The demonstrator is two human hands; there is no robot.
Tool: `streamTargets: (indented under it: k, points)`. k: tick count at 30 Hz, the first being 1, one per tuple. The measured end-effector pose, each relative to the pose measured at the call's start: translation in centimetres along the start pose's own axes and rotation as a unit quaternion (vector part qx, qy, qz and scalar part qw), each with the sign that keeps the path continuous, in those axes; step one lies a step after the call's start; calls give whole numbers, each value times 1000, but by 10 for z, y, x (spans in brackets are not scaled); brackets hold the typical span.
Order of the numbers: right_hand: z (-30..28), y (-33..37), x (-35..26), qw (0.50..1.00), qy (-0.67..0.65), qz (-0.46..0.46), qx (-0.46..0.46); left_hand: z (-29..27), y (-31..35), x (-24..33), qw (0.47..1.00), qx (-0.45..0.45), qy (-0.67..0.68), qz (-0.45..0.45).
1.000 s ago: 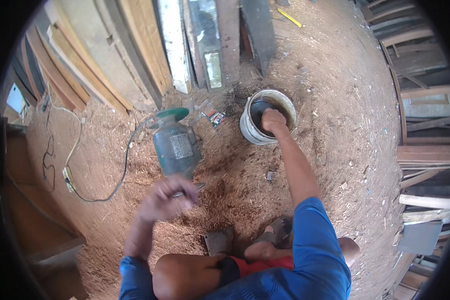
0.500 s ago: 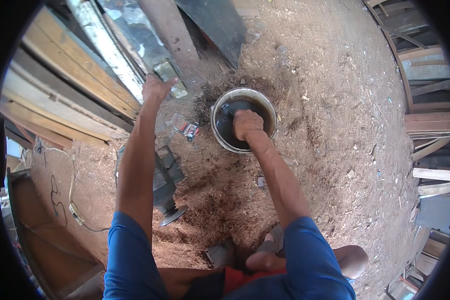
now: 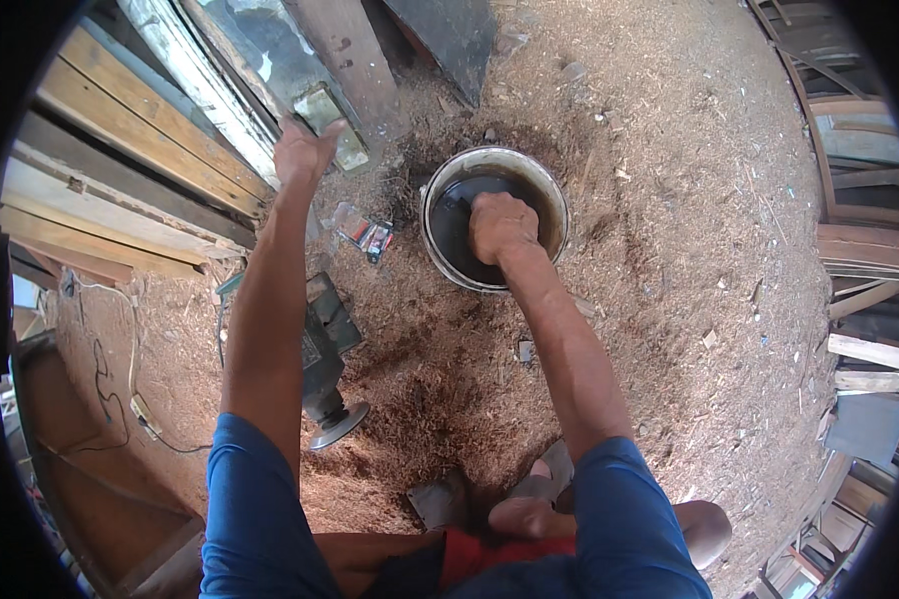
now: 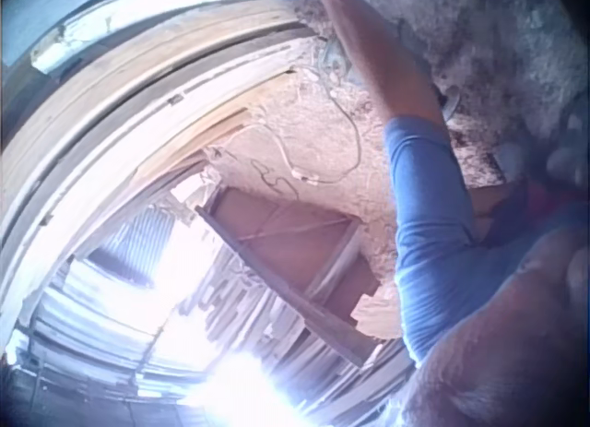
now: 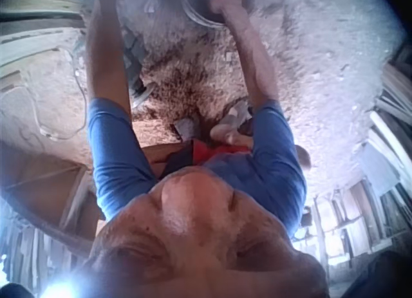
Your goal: The person assembles a handheld power tool by attaching a metal guide rail to its base. They pick up the tool, align the rail, and secure it using screws and a screwdriver.
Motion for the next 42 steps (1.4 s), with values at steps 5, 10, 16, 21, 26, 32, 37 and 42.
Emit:
streamTargets:
  k: [5,10,16,21,26,32,37,42]
  points:
    - [3,-1,3,1000,14,-7,11,-7,-9,5,1000,-20,18,-15]
    - [1,5,-5,999,25,-24,-1,-8,-8,7,1000,-20,-3,10]
    - [2,10,-5,999,-5,-28,28,-9,-5,9,999,-41,8,-19]
    - [12,9,-2,1000,3,-19,-9,-14,0,11,998,-18,-23,-48]
    - [9,13,2,1000,0,-6,-2,-13,0,18,996,-65,-36,-44]
    - [21,4,5,999,50,20,6,-26,-7,-4,994,-71,-66,-48]
    - [30,-8,13,994,83,-62,-27,-119,32,12,964,-225,14,137]
    - [-5,11,1,987,6,-87,133,-269,116,-82,960,-115,193,169]
Point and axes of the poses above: each hand's wrist, its own y-axis away from the middle knuckle, its own z-axis out of the palm, x = y × z, the point moved 8 cm from there along -y, towards the middle knuckle, and after that the axes turned 14 degrees about -z, right-handed, at the moved point
